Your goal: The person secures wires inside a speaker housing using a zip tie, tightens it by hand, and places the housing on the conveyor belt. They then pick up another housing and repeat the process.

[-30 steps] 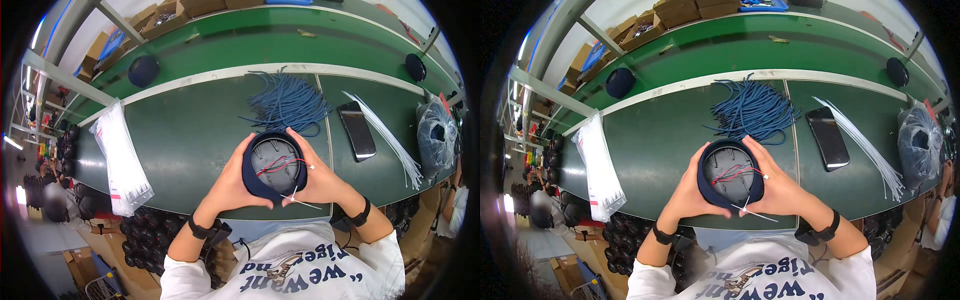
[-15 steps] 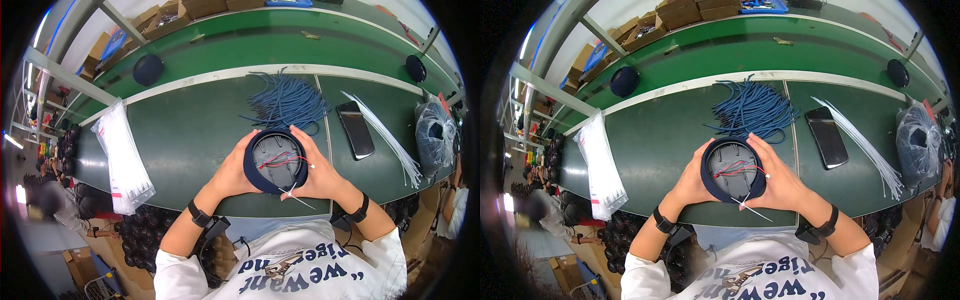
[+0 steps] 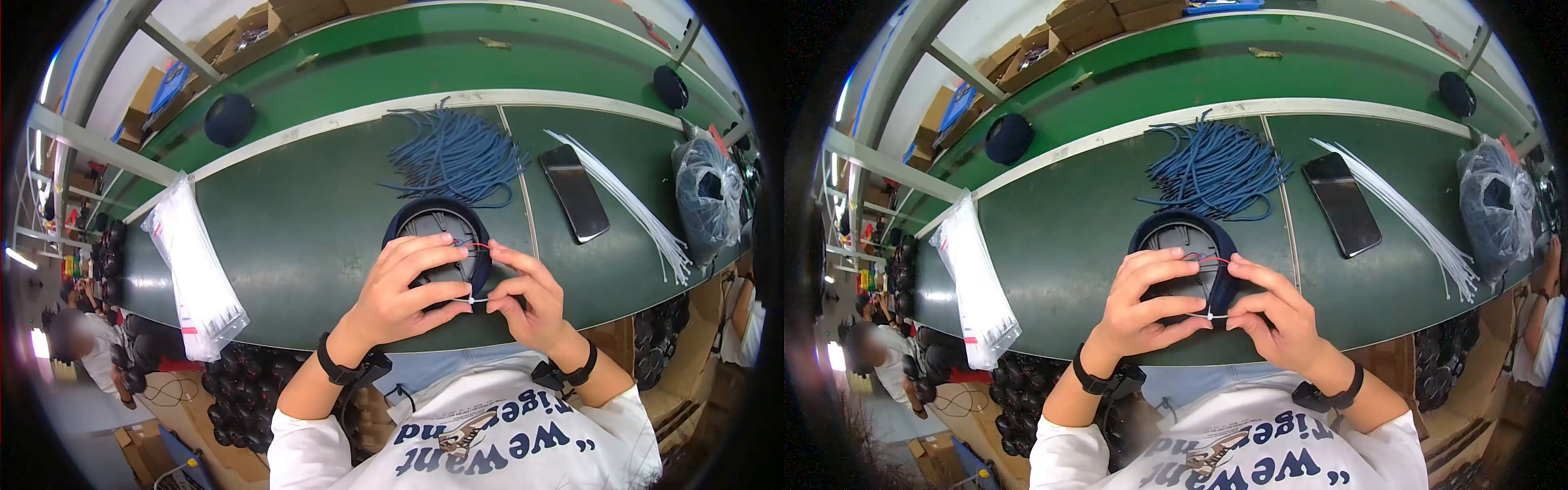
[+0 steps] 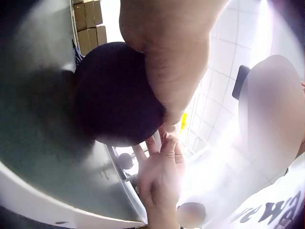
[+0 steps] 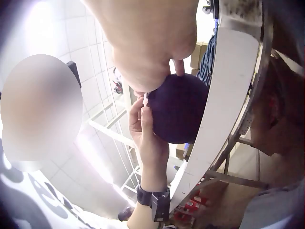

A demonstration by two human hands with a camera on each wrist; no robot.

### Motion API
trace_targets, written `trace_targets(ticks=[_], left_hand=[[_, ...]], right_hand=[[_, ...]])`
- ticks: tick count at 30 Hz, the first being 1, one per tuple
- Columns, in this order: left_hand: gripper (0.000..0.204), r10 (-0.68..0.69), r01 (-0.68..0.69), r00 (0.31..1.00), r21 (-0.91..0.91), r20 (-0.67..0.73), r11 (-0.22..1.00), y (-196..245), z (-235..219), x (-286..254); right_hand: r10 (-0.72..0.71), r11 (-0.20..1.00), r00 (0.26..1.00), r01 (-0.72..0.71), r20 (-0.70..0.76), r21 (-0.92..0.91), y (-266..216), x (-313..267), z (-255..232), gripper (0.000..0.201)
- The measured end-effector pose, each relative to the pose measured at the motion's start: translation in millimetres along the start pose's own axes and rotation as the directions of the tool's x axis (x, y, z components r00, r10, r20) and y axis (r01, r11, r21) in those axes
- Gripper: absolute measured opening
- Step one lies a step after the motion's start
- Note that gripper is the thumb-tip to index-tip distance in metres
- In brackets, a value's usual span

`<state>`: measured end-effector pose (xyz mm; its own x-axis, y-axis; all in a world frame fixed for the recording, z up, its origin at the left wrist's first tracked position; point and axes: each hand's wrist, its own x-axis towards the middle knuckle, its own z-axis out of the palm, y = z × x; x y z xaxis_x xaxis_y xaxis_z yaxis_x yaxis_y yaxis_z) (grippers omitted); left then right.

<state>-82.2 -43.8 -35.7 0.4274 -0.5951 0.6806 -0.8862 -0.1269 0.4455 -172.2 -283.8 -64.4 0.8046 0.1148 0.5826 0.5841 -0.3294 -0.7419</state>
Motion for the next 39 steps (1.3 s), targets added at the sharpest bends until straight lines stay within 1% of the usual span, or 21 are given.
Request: trace_targets(ticks=[2,3,5,10,13,14,17,20,23,24,25,26,27,28,29,30,32,33,34,39], left_hand=[[0.041,-0.023,0.023,1.000,0.009,0.007,1.000,-0.5,-0.2,-2.9],[0.043,-0.034,0.034,0.999,0.014,0.008,0.999,-1.8,0.6,-3.2],[0.042,-0.010,0.010,1.000,0.031,-0.005,0.999,0.3,2.2,0.1],[0.036,0.045,-0.042,0.999,0.107,-0.021,0.993,4.7,6.4,3.5],[0.037,0.135,-0.129,0.990,0.139,-0.038,0.982,3.3,10.1,3.3],[0.038,0.137,-0.129,0.989,0.144,-0.052,0.981,3.7,12.6,1.9],[0.035,0.143,-0.134,0.987,0.114,-0.075,0.984,3.1,15.5,-2.2],[0.030,0.117,-0.103,0.988,0.125,-0.105,0.987,-5.3,15.2,-9.0],[0.039,0.189,-0.183,0.982,0.174,-0.018,0.968,-9.5,7.6,-13.1],[0.049,0.106,-0.096,0.992,0.150,-0.062,0.984,-6.9,2.4,-13.0],[0.059,0.020,-0.008,0.995,0.123,-0.102,0.992,-1.6,-4.5,-11.9],[0.070,-0.068,0.081,0.988,0.092,-0.137,0.992,1.3,-11.8,-12.4],[0.117,-0.137,0.145,0.984,0.065,-0.115,0.987,-5.0,-22.5,-17.0],[0.130,-0.265,0.267,0.962,0.023,-0.060,0.963,-7.2,-31.0,-17.1],[0.143,-0.385,0.384,0.923,-0.014,-0.002,0.923,-8.6,-34.5,-15.8],[0.147,-0.428,0.431,0.902,-0.054,0.064,0.901,-12.4,-31.1,-17.2],[0.154,-0.503,0.531,0.841,-0.124,0.197,0.838,-20.3,-21.9,-24.1],[0.153,-0.502,0.527,0.845,-0.126,0.184,0.840,-20.1,-18.7,-23.5],[0.153,-0.501,0.524,0.848,-0.128,0.173,0.842,-19.4,-15.0,-22.1],[0.152,-0.443,0.456,0.889,-0.133,0.118,0.880,-30.9,-2.3,-32.1]], right_hand=[[0.065,0.997,0.996,-0.062,-0.060,0.046,1.6,-5.1,3.5,0.014],[0.073,0.996,0.994,-0.068,-0.081,0.061,2.3,-4.6,3.6,0.015],[0.090,0.992,0.989,-0.079,-0.118,0.096,1.9,-4.0,4.6,0.019],[0.005,1.000,0.996,-0.005,-0.087,-0.008,-2.2,0.6,1.4,0.022],[-0.026,0.997,0.998,0.022,-0.061,-0.068,-5.7,2.2,-0.2,0.021],[-0.031,0.996,0.998,0.027,-0.050,-0.089,-6.6,2.5,-0.6,0.020],[0.043,0.999,0.996,-0.044,-0.076,-0.009,-9.6,1.9,-1.8,0.016],[0.213,0.967,0.975,-0.201,-0.067,0.156,-7.9,-9.2,-11.6,0.015],[0.156,0.984,0.983,-0.164,0.097,0.075,-1.6,-15.7,-28.8,0.017],[0.232,0.939,0.972,-0.232,0.030,0.255,0.8,-15.2,-29.1,0.017],[0.318,0.857,0.948,-0.279,-0.019,0.433,3.7,-14.5,-29.3,0.020],[0.371,0.785,0.928,-0.334,0.036,0.522,8.4,-6.9,-32.5,0.033],[0.422,0.699,0.902,-0.388,0.091,0.601,13.2,1.0,-35.7,0.049],[0.446,0.739,0.883,-0.456,0.147,0.496,12.7,12.0,-36.4,0.057],[0.476,0.770,0.857,-0.515,0.198,0.377,13.4,21.1,-36.7,0.066],[0.434,0.830,0.835,-0.517,0.338,0.210,17.7,26.5,-34.7,0.101],[0.363,0.905,0.847,-0.420,0.388,0.071,10.8,42.0,-18.3,0.121],[0.328,0.932,0.848,-0.363,0.416,0.005,8.9,48.7,-11.5,0.131],[0.331,0.936,0.840,-0.350,0.429,-0.036,14.3,50.5,-6.6,0.153],[0.231,0.969,0.887,-0.247,0.400,-0.013,36.4,45.4,3.2,0.157]])
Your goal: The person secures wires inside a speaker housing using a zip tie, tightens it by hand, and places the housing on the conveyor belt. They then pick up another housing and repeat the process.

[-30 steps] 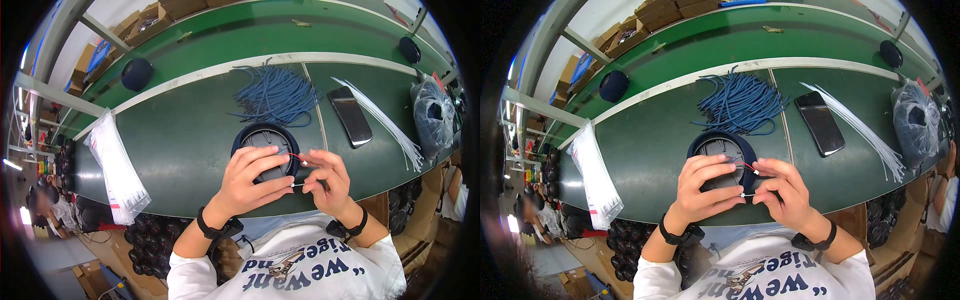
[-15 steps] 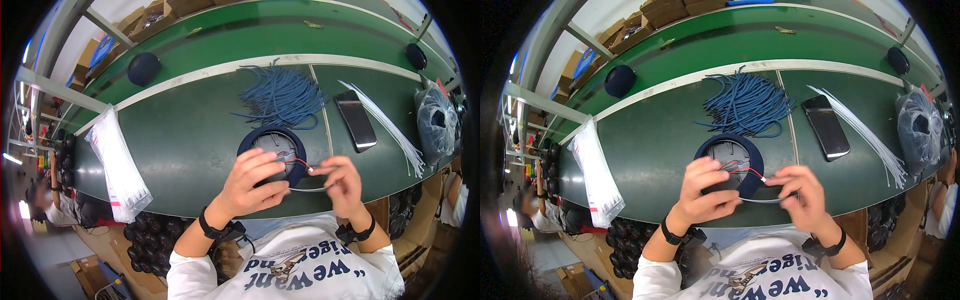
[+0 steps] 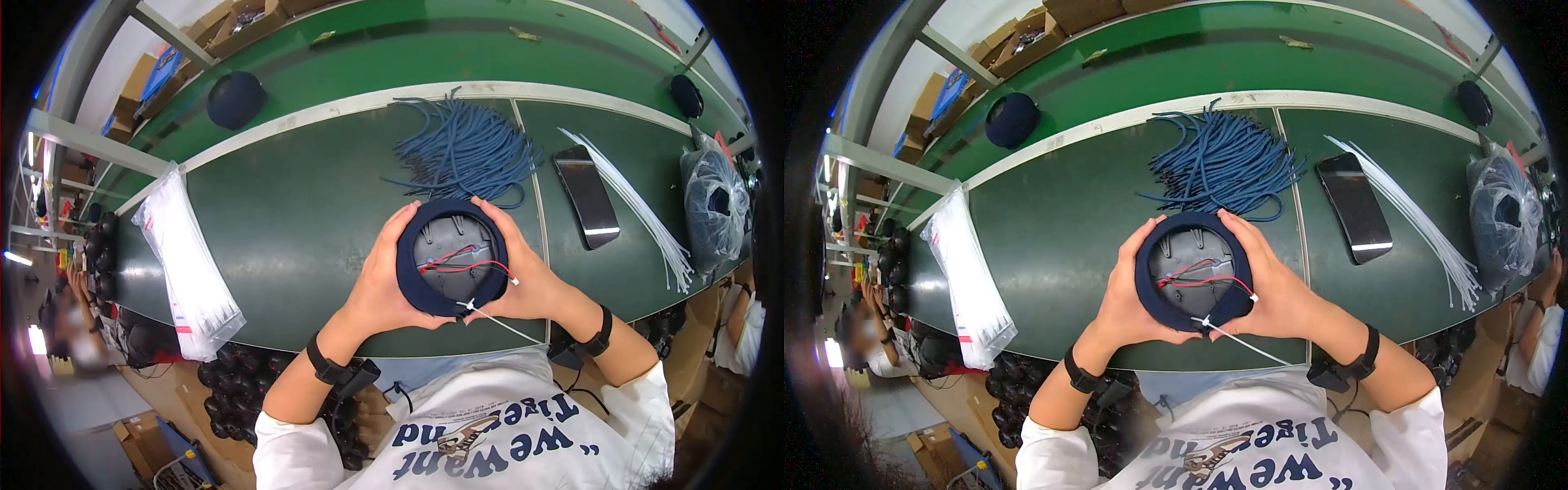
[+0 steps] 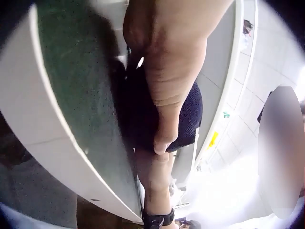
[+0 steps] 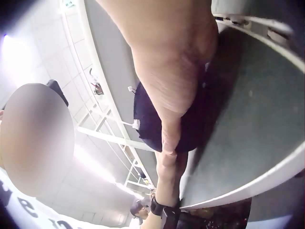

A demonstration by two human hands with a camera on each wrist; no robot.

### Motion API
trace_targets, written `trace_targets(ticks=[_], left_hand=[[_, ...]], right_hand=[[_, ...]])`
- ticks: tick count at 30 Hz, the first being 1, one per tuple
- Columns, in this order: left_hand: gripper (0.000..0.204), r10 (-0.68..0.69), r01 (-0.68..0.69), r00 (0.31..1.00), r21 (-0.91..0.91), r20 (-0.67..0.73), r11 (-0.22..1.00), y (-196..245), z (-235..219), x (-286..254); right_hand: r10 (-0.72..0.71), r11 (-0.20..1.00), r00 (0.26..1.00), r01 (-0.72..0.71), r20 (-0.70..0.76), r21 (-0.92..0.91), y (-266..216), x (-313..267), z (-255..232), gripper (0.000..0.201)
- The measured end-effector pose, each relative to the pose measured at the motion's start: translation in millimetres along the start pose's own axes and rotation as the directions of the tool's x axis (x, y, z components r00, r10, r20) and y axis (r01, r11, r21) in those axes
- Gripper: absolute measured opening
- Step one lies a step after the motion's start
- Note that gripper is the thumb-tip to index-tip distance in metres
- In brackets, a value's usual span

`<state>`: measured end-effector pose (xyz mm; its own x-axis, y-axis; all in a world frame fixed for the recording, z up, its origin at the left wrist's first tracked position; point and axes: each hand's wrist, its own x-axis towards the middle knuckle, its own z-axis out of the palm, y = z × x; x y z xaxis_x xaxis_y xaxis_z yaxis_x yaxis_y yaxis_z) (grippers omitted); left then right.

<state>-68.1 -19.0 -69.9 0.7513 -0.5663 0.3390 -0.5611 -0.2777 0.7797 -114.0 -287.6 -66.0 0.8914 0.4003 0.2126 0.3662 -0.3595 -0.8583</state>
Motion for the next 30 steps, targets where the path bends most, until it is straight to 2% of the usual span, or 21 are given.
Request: trace_targets(ticks=[4,5,7,10,11,14,15,18,19,22,25,28,29,30], left_hand=[[0.152,0.124,-0.124,0.991,0.000,-0.042,0.992,-23.9,8.4,-1.9],[0.151,0.168,-0.168,0.984,0.011,-0.054,0.986,-22.4,6.8,0.7],[0.157,0.132,-0.132,0.991,0.022,-0.010,0.991,-10.4,-3.5,0.9],[0.157,0.151,-0.151,0.989,0.007,0.006,0.989,9.6,-16.8,15.3],[0.156,0.156,-0.156,0.988,-0.011,0.000,0.988,13.3,-16.1,15.7],[0.146,0.197,-0.198,0.980,0.032,0.030,0.980,12.9,-15.2,29.6],[0.137,0.205,-0.205,0.979,0.010,0.008,0.979,10.8,-14.1,31.4],[0.127,0.292,-0.293,0.956,-0.027,-0.027,0.956,-5.0,-8.9,28.8],[0.119,0.331,-0.331,0.944,0.017,-0.007,0.944,-8.8,-9.2,29.0],[0.113,0.350,-0.351,0.936,-0.033,-0.029,0.936,-14.1,-6.2,28.7],[0.113,0.252,-0.286,0.958,-0.345,-0.140,0.894,-22.2,3.4,25.2],[0.116,0.106,-0.184,0.976,-0.463,-0.189,0.867,-18.4,9.5,22.2],[0.115,0.197,-0.213,0.977,-0.278,-0.086,0.937,-19.1,-0.8,25.8],[0.113,0.208,-0.219,0.976,-0.225,-0.071,0.950,-15.8,-1.7,27.1]], right_hand=[[-0.126,0.988,0.991,0.121,-0.051,-0.099,10.8,-3.1,5.7,0.157],[-0.098,0.993,0.994,0.095,-0.047,-0.064,8.9,-3.1,4.6,0.156],[-0.045,0.999,0.998,0.045,-0.040,0.006,3.0,-2.6,1.6,0.154],[-0.038,0.997,0.998,0.042,-0.056,0.072,-7.4,1.5,-7.3,0.148],[-0.063,0.998,0.997,0.064,-0.043,0.020,-12.9,4.3,-10.1,0.145],[-0.136,0.987,0.991,0.135,0.000,-0.091,-19.4,16.7,-15.1,0.138],[-0.157,0.982,0.987,0.158,0.011,-0.103,-17.5,18.7,-15.2,0.136],[-0.183,0.966,0.983,0.185,0.030,-0.181,-17.4,19.8,-16.3,0.132],[-0.183,0.960,0.983,0.186,0.035,-0.210,-17.4,18.8,-15.6,0.130],[-0.218,0.952,0.975,0.222,0.043,-0.212,-11.9,20.6,-16.2,0.133],[-0.174,0.984,0.984,0.175,0.033,-0.041,-9.9,15.7,-20.8,0.135],[-0.130,0.990,0.991,0.131,0.022,-0.053,-16.0,8.9,-19.1,0.134],[-0.114,0.992,0.993,0.114,0.009,-0.061,-18.5,7.1,-16.7,0.130],[-0.114,0.981,0.993,0.117,0.028,-0.155,-22.0,8.6,-16.2,0.127]])
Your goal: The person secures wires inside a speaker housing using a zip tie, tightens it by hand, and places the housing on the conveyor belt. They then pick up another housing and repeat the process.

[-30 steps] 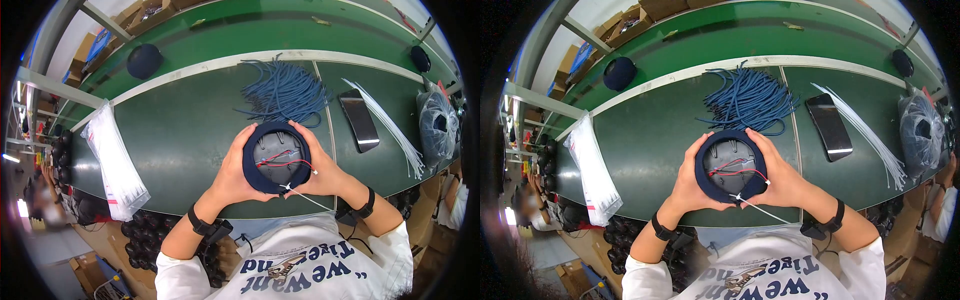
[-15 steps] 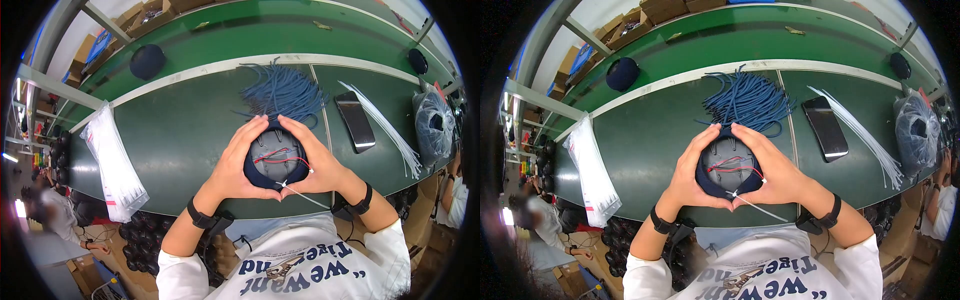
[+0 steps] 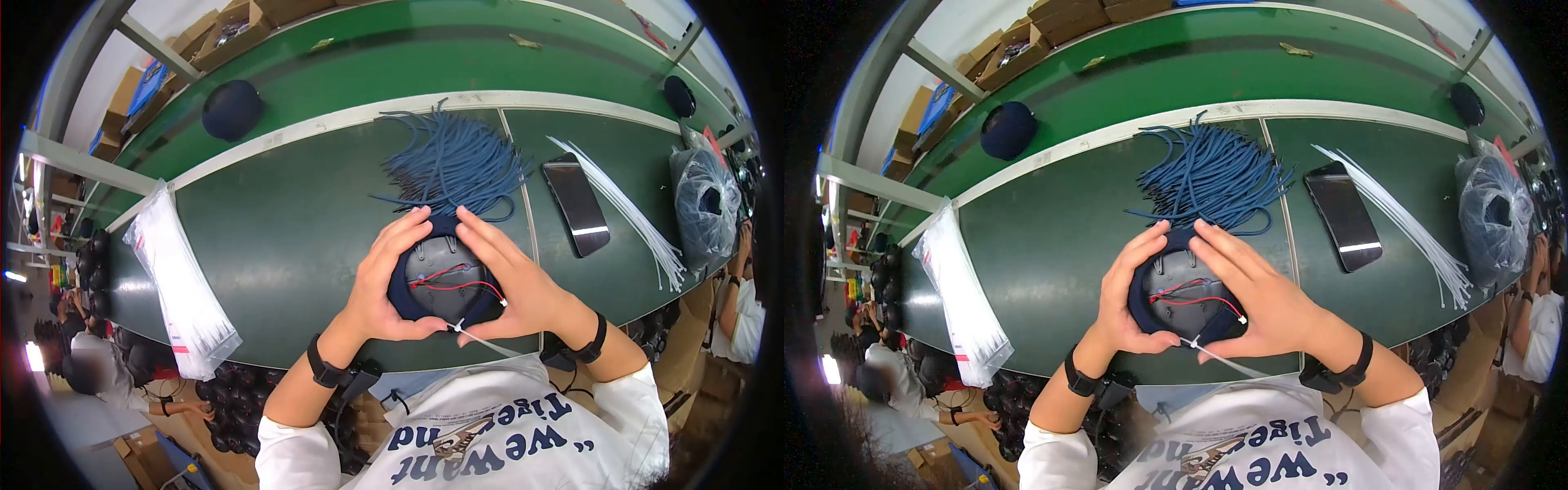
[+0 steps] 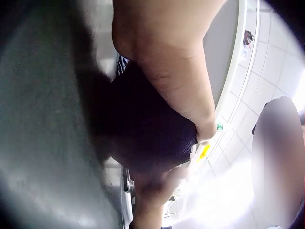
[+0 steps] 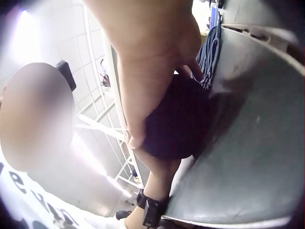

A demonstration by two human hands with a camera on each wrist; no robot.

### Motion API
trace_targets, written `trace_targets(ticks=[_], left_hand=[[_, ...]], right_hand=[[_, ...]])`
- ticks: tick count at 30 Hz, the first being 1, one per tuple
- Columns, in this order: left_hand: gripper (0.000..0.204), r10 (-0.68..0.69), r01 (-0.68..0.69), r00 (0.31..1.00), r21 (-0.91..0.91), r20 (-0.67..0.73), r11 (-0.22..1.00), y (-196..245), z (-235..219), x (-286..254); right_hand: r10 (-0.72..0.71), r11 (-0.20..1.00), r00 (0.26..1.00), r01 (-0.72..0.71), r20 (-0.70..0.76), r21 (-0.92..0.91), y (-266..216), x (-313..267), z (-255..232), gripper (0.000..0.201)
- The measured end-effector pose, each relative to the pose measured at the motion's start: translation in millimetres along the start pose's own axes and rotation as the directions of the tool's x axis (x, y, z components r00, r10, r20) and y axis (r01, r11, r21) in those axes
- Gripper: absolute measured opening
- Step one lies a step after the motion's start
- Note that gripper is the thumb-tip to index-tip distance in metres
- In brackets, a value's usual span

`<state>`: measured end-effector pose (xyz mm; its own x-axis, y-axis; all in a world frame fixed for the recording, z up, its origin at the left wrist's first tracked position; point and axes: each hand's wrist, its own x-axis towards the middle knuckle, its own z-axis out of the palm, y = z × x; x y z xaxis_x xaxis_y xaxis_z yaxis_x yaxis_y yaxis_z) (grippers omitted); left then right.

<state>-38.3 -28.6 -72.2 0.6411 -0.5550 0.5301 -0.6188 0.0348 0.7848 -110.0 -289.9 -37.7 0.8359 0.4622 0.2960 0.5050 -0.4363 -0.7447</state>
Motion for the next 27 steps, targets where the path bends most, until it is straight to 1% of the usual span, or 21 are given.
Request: trace_targets(ticks=[2,3,6,8,9,10,11,12,13,16,17,20,21,22,24,27], left_hand=[[0.109,0.015,-0.019,0.999,0.113,0.035,0.993,4.2,-0.4,2.4],[0.108,0.010,-0.014,0.999,0.117,0.031,0.993,5.0,-0.4,2.6],[0.106,-0.004,0.001,1.000,0.122,0.025,0.993,8.7,0.3,2.6],[0.108,-0.013,0.010,0.999,0.117,0.033,0.993,10.3,-1.7,3.6],[0.109,-0.020,0.016,0.999,0.122,0.033,0.992,13.0,-2.9,3.9],[0.111,-0.026,0.022,0.999,0.126,0.033,0.992,17.1,-3.8,4.2],[0.113,-0.034,0.030,0.999,0.130,0.032,0.991,19.5,-3.3,5.0],[0.114,-0.026,0.022,0.999,0.144,0.022,0.989,20.2,-2.0,5.5],[0.116,-0.020,0.018,1.000,0.158,0.015,0.987,21.3,-0.7,5.2],[0.118,-0.003,0.003,1.000,0.210,0.001,0.978,27.3,4.7,4.3],[0.118,0.003,-0.001,1.000,0.229,-0.007,0.973,29.0,6.5,4.3],[0.118,0.009,-0.002,1.000,0.248,-0.025,0.969,32.8,10.9,3.8],[0.118,0.004,0.004,1.000,0.256,-0.031,0.967,33.2,11.5,3.4],[0.118,-0.001,0.011,0.999,0.263,-0.039,0.965,33.4,12.0,3.4],[0.118,-0.009,0.020,0.999,0.259,-0.045,0.966,34.1,12.9,3.6],[0.118,-0.014,0.024,0.999,0.241,-0.042,0.970,35.1,13.7,3.4]], right_hand=[[-0.006,0.982,0.999,0.013,0.038,-0.187,-9.3,4.8,-3.6,0.120],[0.007,0.966,0.999,0.002,0.032,-0.257,-13.7,5.8,-4.1,0.113],[0.033,0.956,0.996,-0.008,0.082,-0.295,-25.0,11.4,-13.1,0.101],[0.076,0.996,0.994,-0.071,0.082,-0.058,-24.7,8.9,-23.1,0.084],[0.100,0.993,0.992,-0.105,0.081,0.062,-24.2,4.9,-28.4,0.076],[0.220,0.953,0.975,-0.223,0.038,0.204,-23.4,-2.2,-35.5,0.069],[0.339,0.880,0.941,-0.323,0.013,0.348,-23.1,-10.2,-44.1,0.062],[0.453,0.776,0.891,-0.400,0.010,0.488,-23.8,-13.4,-48.8,0.056],[0.493,0.822,0.862,-0.416,-0.121,0.388,-24.1,-10.2,-44.7,0.032],[0.443,0.896,0.887,-0.442,-0.131,0.038,-56.0,16.5,-36.5,0.012],[0.389,0.909,0.894,-0.412,-0.222,-0.064,-58.8,21.1,-29.3,0.015],[0.358,0.874,0.923,-0.383,-0.137,-0.300,-62.4,28.6,-29.0,0.018],[0.330,0.838,0.935,-0.353,-0.129,-0.416,-65.4,33.6,-27.2,0.019],[0.311,0.810,0.943,-0.330,-0.121,-0.485,-68.1,36.9,-24.3,0.017],[0.274,0.743,0.957,-0.275,-0.098,-0.611,-72.8,42.3,-19.4,0.015],[0.234,0.602,0.969,-0.211,-0.082,-0.770,-76.0,40.3,-4.1,0.019]])
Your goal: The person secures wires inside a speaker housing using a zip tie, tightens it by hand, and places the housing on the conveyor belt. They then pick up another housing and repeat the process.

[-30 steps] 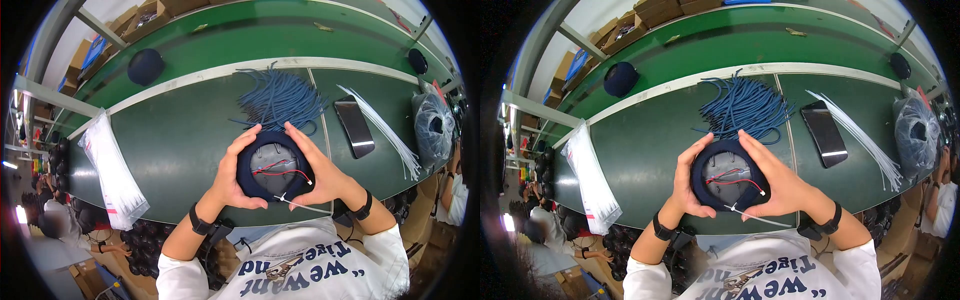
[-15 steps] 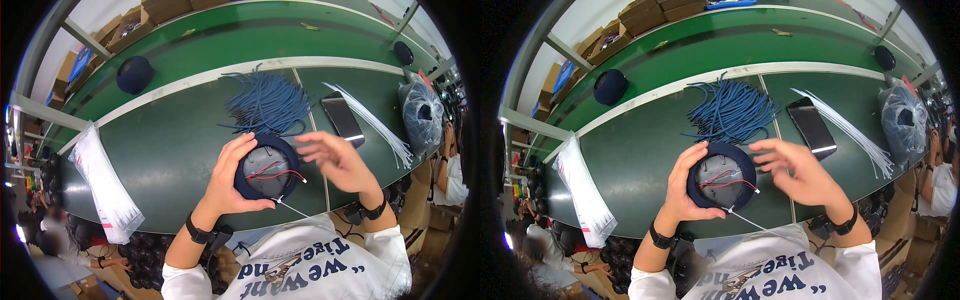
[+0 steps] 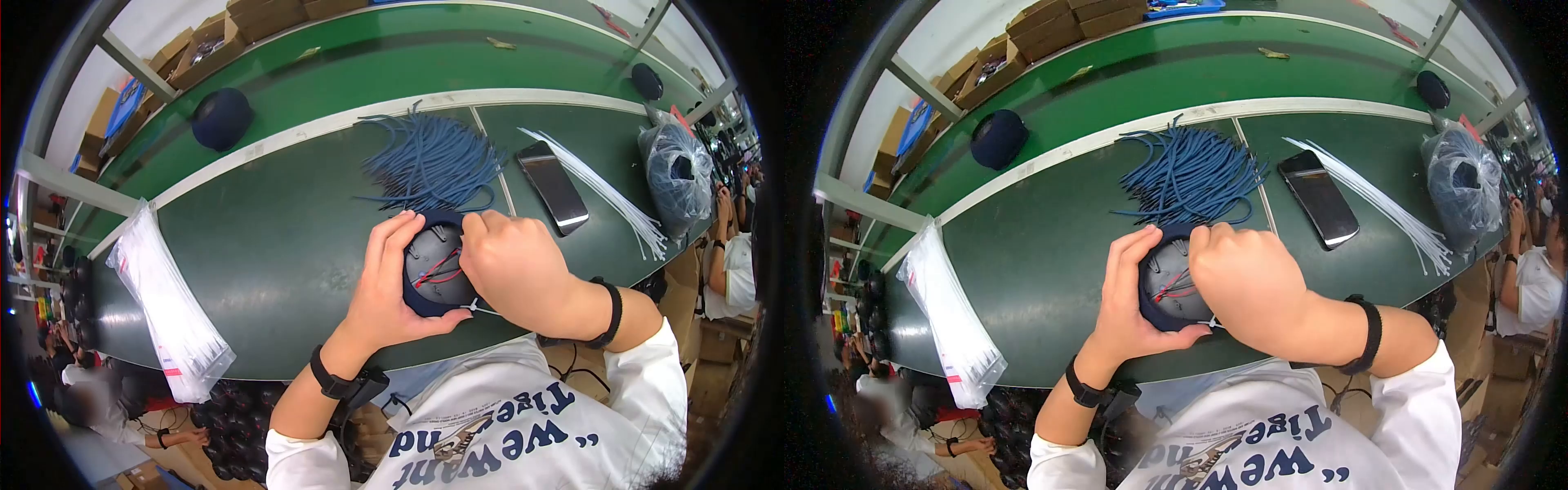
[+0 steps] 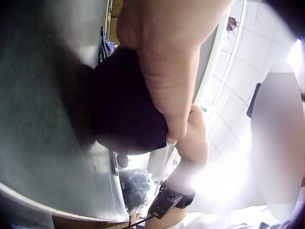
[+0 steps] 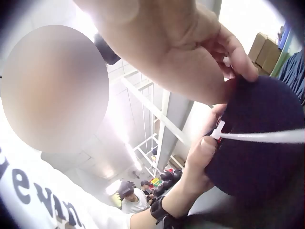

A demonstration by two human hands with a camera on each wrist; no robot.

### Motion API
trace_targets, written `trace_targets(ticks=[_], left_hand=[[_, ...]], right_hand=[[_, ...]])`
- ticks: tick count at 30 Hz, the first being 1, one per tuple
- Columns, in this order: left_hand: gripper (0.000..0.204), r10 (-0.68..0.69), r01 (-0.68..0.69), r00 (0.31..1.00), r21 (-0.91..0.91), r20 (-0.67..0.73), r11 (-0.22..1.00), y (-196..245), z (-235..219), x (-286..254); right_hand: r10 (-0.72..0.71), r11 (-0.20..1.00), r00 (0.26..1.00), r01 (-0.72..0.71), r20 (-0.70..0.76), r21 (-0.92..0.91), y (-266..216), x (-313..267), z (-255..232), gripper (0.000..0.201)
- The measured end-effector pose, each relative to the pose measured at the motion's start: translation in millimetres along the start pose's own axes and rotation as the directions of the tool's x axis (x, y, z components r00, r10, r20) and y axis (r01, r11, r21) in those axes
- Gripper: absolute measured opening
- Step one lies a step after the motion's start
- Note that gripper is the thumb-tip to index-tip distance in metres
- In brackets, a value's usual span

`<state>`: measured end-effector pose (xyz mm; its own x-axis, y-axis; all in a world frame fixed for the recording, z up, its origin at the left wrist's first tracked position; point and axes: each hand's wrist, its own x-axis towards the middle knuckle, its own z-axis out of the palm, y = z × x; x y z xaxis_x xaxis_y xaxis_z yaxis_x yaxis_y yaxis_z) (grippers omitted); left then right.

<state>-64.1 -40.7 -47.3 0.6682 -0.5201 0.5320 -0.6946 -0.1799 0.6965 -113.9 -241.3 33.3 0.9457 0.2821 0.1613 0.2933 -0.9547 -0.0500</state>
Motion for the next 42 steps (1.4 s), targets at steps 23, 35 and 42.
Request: trace_targets(ticks=[23,35,42], left_hand=[[0.098,-0.009,0.000,0.998,0.125,0.069,0.992,-1.8,-7.7,0.4],[0.138,-0.086,0.087,0.991,-0.003,0.103,0.996,-1.6,-13.0,1.7],[0.107,-0.067,0.066,0.998,-0.199,-0.001,0.978,-11.0,-6.3,-2.9]], right_hand=[[-0.289,0.954,0.949,0.275,-0.127,-0.120,38.5,-35.4,15.8,0.053],[-0.206,0.676,0.976,0.194,-0.070,0.711,73.2,-13.7,20.1,0.064],[-0.140,0.361,0.972,0.228,-0.189,0.904,74.4,-10.7,39.4,0.036]])
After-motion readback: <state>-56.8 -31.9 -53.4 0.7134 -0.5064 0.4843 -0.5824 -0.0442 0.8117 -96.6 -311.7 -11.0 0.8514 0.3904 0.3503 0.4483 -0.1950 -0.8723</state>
